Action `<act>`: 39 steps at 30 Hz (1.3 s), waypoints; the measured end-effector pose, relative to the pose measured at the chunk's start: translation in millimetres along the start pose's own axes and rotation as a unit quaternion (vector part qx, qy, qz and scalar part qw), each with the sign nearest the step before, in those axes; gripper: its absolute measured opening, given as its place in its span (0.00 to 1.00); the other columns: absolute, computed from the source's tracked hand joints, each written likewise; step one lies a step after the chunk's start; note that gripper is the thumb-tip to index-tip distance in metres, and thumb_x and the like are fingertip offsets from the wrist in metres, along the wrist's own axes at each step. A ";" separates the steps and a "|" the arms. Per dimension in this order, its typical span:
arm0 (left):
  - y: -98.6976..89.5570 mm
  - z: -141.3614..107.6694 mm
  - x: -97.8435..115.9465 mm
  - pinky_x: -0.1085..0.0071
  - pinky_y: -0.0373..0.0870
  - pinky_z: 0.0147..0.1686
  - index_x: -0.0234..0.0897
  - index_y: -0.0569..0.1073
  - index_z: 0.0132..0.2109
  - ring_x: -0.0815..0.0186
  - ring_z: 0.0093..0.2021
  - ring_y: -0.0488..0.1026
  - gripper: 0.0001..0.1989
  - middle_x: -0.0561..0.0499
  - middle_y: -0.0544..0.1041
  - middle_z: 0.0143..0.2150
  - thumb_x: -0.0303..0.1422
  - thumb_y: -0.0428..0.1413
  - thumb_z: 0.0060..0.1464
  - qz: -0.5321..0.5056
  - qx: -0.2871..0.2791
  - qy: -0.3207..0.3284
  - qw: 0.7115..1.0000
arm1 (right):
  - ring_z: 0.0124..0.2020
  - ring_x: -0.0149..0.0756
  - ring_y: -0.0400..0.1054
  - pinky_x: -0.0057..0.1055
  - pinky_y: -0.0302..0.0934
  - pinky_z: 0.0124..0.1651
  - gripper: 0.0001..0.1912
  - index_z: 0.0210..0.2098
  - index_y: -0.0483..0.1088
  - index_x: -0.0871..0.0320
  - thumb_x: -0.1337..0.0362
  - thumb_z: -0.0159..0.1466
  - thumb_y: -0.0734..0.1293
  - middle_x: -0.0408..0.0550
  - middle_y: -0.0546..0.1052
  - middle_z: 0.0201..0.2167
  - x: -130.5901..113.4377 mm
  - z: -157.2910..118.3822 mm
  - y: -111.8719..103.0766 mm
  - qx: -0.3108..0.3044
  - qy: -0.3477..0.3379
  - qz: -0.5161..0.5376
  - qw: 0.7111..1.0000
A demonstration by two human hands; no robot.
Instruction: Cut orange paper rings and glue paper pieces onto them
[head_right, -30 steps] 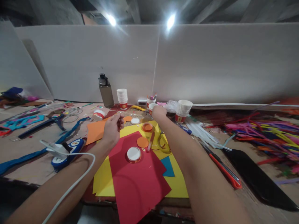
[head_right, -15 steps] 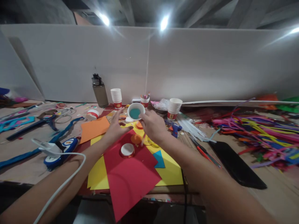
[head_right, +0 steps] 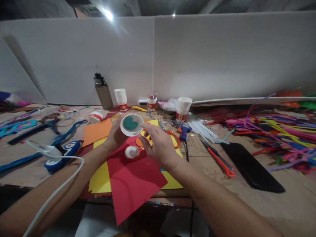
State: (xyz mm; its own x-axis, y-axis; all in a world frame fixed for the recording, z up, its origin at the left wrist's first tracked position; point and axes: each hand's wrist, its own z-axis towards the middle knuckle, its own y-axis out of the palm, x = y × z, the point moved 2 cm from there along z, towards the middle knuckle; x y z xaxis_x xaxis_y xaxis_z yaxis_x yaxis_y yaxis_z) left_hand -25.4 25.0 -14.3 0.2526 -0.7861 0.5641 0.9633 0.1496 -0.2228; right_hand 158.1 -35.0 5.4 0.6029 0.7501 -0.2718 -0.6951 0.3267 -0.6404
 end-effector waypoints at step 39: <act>11.2 -7.9 21.3 0.65 0.69 0.48 0.39 0.78 0.40 0.65 0.42 0.76 0.06 0.51 0.81 0.41 0.32 0.57 0.56 0.178 -0.221 -0.116 0.952 | 0.48 0.43 0.68 0.37 0.62 0.49 0.27 0.54 0.67 0.54 0.62 0.54 0.71 0.51 0.73 0.50 37.3 6.1 -69.0 -0.374 0.031 0.063 0.925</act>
State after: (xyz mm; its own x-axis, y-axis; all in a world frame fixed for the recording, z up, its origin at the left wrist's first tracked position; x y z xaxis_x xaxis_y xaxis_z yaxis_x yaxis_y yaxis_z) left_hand -10.0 5.2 -11.1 0.6189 -0.5709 0.5394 0.6932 0.0741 -0.7170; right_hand 226.1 -26.1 43.8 0.5734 0.7125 -0.4044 -0.3109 -0.2674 -0.9120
